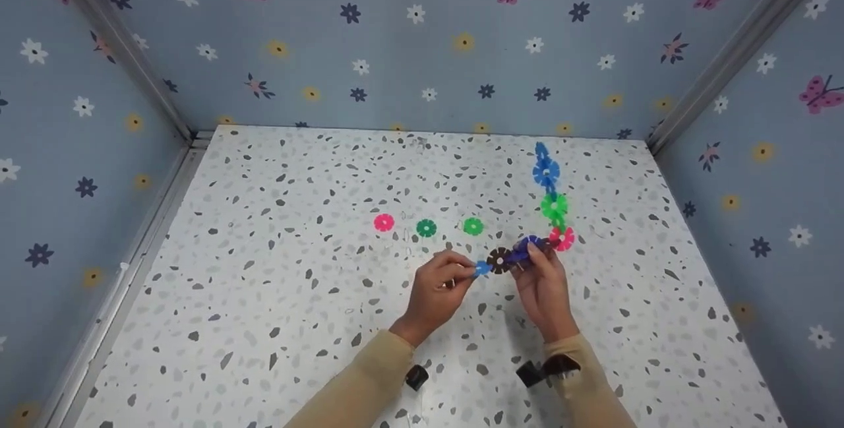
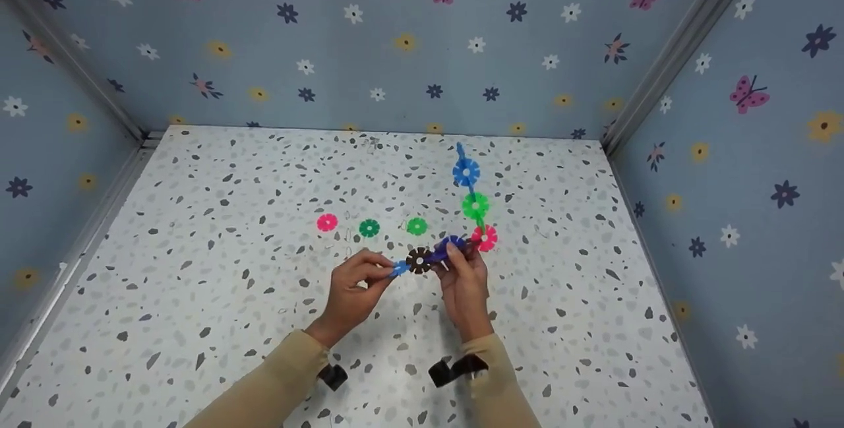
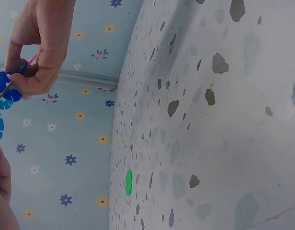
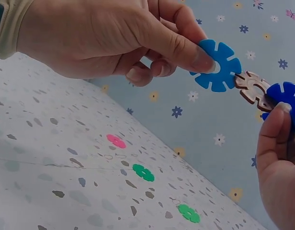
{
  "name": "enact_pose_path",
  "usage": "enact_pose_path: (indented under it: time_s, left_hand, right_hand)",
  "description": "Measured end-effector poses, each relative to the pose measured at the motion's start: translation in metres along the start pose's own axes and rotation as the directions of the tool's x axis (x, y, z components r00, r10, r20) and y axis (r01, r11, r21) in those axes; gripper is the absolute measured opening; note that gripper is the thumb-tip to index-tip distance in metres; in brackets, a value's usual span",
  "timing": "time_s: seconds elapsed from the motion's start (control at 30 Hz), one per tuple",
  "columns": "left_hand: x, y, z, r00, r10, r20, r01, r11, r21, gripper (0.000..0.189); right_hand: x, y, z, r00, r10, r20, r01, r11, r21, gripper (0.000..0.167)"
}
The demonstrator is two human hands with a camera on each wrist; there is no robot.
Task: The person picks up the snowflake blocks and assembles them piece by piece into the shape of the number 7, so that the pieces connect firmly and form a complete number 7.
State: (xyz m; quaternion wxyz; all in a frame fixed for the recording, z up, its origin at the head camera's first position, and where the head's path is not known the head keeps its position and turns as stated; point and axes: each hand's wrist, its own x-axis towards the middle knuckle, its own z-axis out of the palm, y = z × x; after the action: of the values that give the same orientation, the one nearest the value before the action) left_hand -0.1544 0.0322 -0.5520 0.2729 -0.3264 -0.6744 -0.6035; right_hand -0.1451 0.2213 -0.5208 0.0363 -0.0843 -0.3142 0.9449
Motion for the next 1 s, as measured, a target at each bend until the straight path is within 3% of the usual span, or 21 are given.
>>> enact_pose_path:
  time_s: [0.17, 0.33, 0.43, 0.6, 0.7, 0.83, 0.93, 1.0]
  left_hand:
    - [0.001, 0.001, 0.0, 0.997, 0.076, -0.003, -0.075, 0.994, 0.079, 0.015]
    - [0.0, 0.002, 0.0, 0.992, 0.125, 0.008, -0.125, 0.982, 0.143, 0.015]
    - [-0.001, 0.002, -0.001, 0.989, 0.146, 0.001, -0.144, 0.976, 0.164, 0.015]
    - [-0.002, 0.0, -0.002, 0.985, 0.17, -0.026, -0.163, 0.972, 0.169, 0.017]
    - [-0.003, 0.0, -0.002, 0.983, 0.181, -0.039, -0.172, 0.971, 0.163, 0.017]
    - [-0.005, 0.0, -0.002, 0.986, 0.163, -0.045, -0.155, 0.977, 0.145, 0.018]
    - [-0.005, 0.002, -0.002, 0.993, 0.116, -0.033, -0.112, 0.987, 0.119, 0.016]
    - [-0.005, 0.004, -0.003, 0.997, 0.073, -0.023, -0.071, 0.994, 0.084, 0.016]
  right_hand:
    - [0.0, 0.0, 0.0, 0.998, 0.007, 0.065, -0.004, 0.998, -0.056, 0.026]
    - [0.0, -0.002, -0.002, 0.991, 0.06, 0.118, -0.048, 0.994, -0.102, 0.034]
    - [-0.002, -0.004, -0.003, 0.984, 0.104, 0.148, -0.081, 0.985, -0.151, 0.03]
    - [-0.004, -0.005, -0.005, 0.942, 0.214, 0.258, -0.145, 0.954, -0.263, 0.021]
    - [-0.005, -0.006, -0.007, 0.92, 0.234, 0.315, -0.13, 0.939, -0.318, 0.019]
    - [-0.005, -0.005, -0.01, 0.932, 0.196, 0.303, -0.06, 0.912, -0.405, 0.015]
    - [-0.005, -0.003, -0.009, 0.942, 0.178, 0.283, -0.021, 0.876, -0.481, 0.023]
    - [-0.005, -0.002, -0.01, 0.937, 0.179, 0.299, -0.002, 0.861, -0.508, 0.03]
